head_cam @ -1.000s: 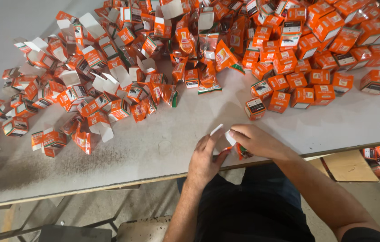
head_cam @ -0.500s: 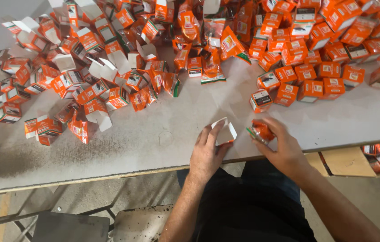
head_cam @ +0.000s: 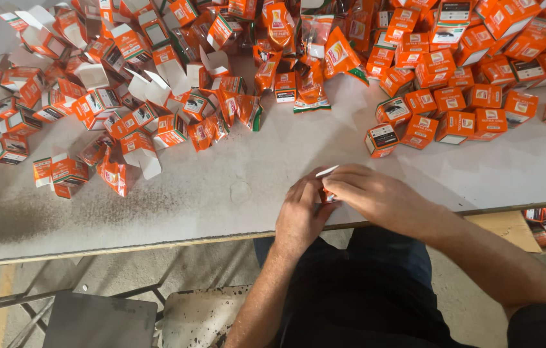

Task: The person picks small orange product boxes from a large pile on the table, opens a white inner carton, places a wrapped item inside, folds the carton closed, and adds it to the finished pile, repeating this packing cycle throughout the clip.

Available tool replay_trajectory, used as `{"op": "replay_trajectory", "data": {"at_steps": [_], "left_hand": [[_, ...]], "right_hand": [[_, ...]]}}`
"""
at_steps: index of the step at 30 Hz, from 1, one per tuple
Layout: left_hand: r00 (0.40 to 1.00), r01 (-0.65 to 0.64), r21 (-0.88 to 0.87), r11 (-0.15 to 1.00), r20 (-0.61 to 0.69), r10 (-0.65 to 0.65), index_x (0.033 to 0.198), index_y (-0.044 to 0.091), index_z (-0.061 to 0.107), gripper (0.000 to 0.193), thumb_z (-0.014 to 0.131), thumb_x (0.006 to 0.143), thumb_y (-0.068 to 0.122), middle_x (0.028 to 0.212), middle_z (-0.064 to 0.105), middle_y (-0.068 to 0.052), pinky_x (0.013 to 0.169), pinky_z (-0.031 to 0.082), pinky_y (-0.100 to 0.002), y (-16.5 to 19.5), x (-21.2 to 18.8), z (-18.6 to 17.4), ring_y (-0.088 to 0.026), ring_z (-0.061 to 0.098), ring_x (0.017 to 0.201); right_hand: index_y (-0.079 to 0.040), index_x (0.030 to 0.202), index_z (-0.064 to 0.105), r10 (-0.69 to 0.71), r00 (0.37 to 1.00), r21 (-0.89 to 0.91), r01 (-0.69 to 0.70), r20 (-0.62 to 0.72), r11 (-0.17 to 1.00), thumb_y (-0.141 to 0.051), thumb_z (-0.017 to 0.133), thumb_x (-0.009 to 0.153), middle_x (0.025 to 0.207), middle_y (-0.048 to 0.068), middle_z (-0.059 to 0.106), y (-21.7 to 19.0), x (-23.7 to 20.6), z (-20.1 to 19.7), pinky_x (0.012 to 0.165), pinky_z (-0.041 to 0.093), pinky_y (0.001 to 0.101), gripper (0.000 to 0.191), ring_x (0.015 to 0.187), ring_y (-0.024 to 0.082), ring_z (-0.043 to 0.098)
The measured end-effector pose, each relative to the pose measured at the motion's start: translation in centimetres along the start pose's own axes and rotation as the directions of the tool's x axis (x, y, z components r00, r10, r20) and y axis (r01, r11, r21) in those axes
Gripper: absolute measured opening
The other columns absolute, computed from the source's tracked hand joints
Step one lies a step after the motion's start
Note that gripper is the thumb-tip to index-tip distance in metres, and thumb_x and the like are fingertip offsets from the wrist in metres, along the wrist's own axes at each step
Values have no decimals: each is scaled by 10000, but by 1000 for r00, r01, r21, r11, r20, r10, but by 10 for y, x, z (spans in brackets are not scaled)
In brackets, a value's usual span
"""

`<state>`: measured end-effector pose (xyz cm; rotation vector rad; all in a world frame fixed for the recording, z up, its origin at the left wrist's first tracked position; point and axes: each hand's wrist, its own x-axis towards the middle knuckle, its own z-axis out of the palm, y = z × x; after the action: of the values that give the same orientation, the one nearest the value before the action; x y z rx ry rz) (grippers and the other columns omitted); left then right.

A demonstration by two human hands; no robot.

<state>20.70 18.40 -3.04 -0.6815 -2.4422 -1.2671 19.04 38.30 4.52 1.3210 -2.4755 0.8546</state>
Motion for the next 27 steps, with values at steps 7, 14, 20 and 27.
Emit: {"op": "replay_trajectory", "data": {"at_steps": [7,14,20,27], "left_hand": [[1000,15,91,996,-23,-13,1364,6,531,670,856,801,169,1433,577,-191,961,562,-442,0,-4,6,-380,651,1170],[997,-58,208,976,-33,66,1314,37,564,572,839,848,222,1328,610,-191,914,589,-429,1,-3,4,-370,684,1091],[987,36,177,984,-161,-7,1262,21,594,591,891,778,183,1212,576,-205,897,560,-449,0,-12,7,-383,612,1092],[946,-258,270,928,-123,299,1216,13,681,488,825,750,4,1264,656,-96,1000,563,-453,22,-7,-7,-328,633,1191]], "right_hand": [[-123,945,695,155,980,-301,-187,-125,935,-137,733,862,921,-28,649,18,-6,41,925,417,463,92,996,255,569],[-119,1172,712,-39,917,-433,-149,-397,889,-126,738,882,1331,94,608,4,-22,50,1052,403,505,291,1157,307,532],[-100,1241,695,146,964,-437,-232,-220,869,-288,731,882,1265,127,535,-2,-26,48,1049,376,584,406,1259,351,481],[-67,1280,663,237,942,-219,-289,-236,932,-271,732,885,1234,163,513,-1,-32,51,1042,397,535,450,1236,370,477]]}}
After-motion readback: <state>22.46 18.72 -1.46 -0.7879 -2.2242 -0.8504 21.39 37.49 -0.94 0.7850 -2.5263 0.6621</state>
